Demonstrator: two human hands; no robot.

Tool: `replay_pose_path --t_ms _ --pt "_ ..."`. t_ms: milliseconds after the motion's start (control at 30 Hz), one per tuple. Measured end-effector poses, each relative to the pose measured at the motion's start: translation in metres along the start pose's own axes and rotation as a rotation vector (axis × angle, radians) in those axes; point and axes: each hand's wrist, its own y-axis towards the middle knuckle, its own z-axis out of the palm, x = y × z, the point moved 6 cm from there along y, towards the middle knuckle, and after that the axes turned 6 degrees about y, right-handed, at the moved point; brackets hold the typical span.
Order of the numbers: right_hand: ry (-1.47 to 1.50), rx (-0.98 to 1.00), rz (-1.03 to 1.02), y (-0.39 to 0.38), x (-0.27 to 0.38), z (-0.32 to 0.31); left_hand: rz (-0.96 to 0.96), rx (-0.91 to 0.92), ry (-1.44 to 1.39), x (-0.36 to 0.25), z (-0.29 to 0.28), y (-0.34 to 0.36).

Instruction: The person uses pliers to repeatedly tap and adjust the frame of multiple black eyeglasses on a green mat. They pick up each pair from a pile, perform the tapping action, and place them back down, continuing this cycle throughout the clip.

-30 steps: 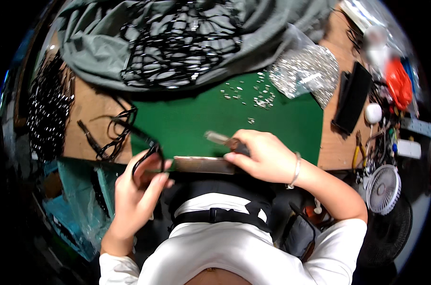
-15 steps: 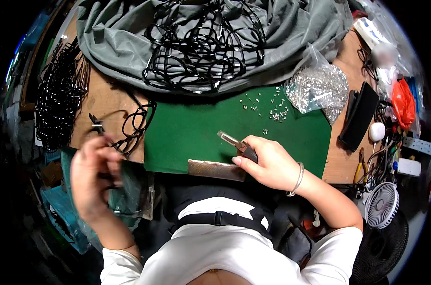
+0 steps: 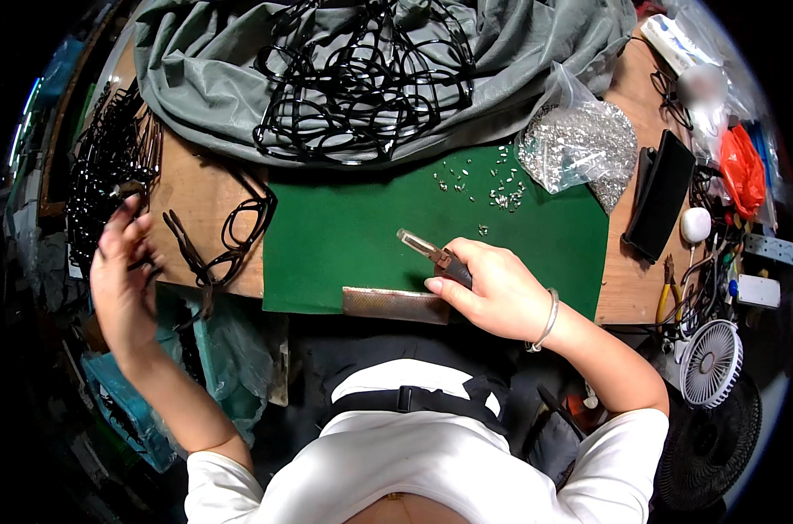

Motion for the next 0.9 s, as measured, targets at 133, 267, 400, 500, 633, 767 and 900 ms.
replay_pose_path --t_ms 133,267,400,500,633,767,900 --pt "-0.007 0.015 -0.039 0.004 0.003 0.001 0.649 0.058 0.982 0.018 0.075 -0.010" --pt "0.025 0.013 -0.070 -0.007 0.013 -0.008 0.342 0.149 1.049 0.051 0.082 -0.001" --pt "0.094 -0.082 -0.052 -0.019 0.005 -0.014 0.497 0.229 1.016 0.035 0.087 0.007" --pt "0.059 -0.087 -0.062 -0.020 0.001 -0.014 0.561 0.136 0.858 -0.006 0.095 0.009" --pt "0.013 -0.065 -0.066 -0.017 -0.001 -0.007 0.898 0.011 1.100 -0.019 0.129 0.028" --pt "0.018 -0.112 -0.073 -0.031 -0.005 -0.013 0.823 0.130 0.947 -0.036 0.138 0.029" --pt "0.019 -0.186 -0.051 -0.035 -0.017 -0.028 0.432 0.770 0.425 -0.056 0.152 0.023"
